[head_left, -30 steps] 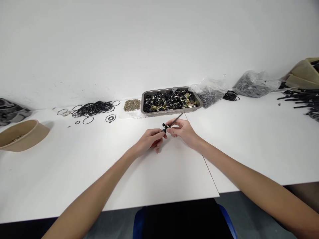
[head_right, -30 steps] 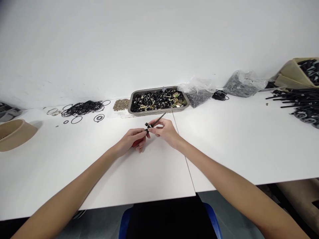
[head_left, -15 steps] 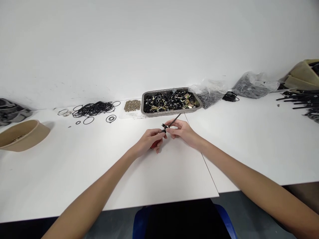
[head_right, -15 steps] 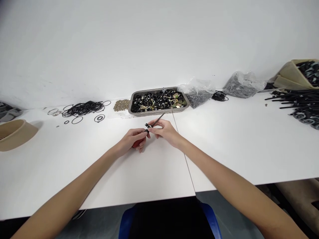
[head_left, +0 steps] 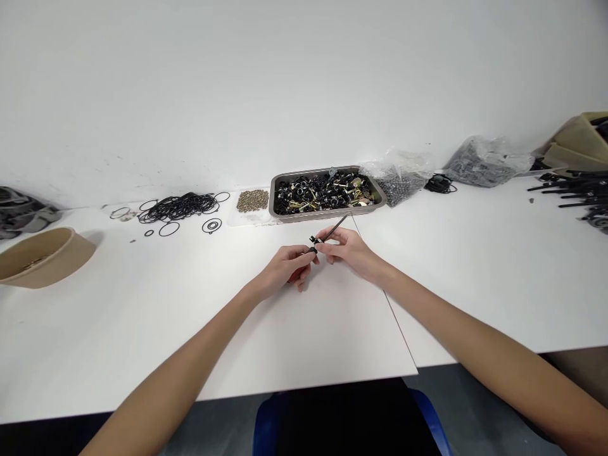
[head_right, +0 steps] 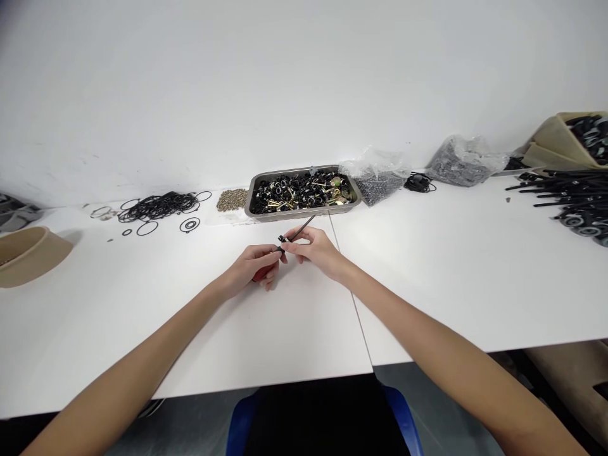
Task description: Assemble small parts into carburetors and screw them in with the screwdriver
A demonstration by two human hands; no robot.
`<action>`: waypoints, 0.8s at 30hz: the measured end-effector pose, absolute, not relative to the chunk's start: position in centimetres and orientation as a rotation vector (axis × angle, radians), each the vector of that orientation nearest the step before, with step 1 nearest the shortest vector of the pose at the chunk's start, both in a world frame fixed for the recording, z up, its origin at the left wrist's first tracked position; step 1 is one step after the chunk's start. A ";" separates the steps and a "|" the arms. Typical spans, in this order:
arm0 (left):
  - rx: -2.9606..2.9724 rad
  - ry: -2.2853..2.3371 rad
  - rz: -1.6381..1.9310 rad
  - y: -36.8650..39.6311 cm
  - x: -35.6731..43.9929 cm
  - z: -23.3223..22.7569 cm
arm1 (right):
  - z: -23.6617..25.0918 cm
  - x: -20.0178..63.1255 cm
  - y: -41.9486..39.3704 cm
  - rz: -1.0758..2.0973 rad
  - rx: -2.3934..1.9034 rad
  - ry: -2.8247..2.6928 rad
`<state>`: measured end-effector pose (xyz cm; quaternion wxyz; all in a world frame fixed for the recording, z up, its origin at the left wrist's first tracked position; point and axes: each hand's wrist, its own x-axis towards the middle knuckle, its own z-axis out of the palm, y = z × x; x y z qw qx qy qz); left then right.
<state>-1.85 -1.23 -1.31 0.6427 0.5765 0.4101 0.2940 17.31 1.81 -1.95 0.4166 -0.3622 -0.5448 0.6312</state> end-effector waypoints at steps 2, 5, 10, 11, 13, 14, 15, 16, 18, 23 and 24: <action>1.313 0.929 0.665 -1.2 -1.8 -1.3 | -1.9 17.3 1.8 1.579 -0.914 -1.364; 1.318 0.924 0.672 -1.2 -1.8 -1.4 | -2.0 17.4 1.9 1.568 -0.912 -1.370; 1.313 0.923 0.670 -1.2 -1.8 -1.5 | -2.1 17.4 1.9 1.564 -0.910 -1.371; 1.312 0.919 0.666 -1.2 -1.8 -1.4 | -2.1 17.4 1.9 1.563 -0.910 -1.370; 1.313 0.915 0.661 -1.2 -1.8 -1.4 | -2.1 17.4 1.9 1.559 -0.904 -1.366; 1.314 0.917 0.662 -1.2 -1.9 -1.4 | -2.1 17.4 1.9 1.558 -0.900 -1.365; 1.316 0.921 0.663 -1.2 -1.9 -1.4 | -2.1 17.4 1.9 1.556 -0.896 -1.366; 1.318 0.925 0.666 -1.2 -1.9 -1.4 | -2.0 17.4 1.9 1.555 -0.894 -1.368; 1.319 0.928 0.668 -1.1 -1.9 -1.4 | -2.0 17.4 1.9 1.560 -0.895 -1.369; 1.324 0.931 0.660 -1.2 -1.9 -1.4 | -2.1 17.4 2.0 1.576 -0.891 -1.354; 1.329 0.936 0.659 -1.2 -1.9 -1.3 | -2.1 17.5 2.0 1.579 -0.884 -1.351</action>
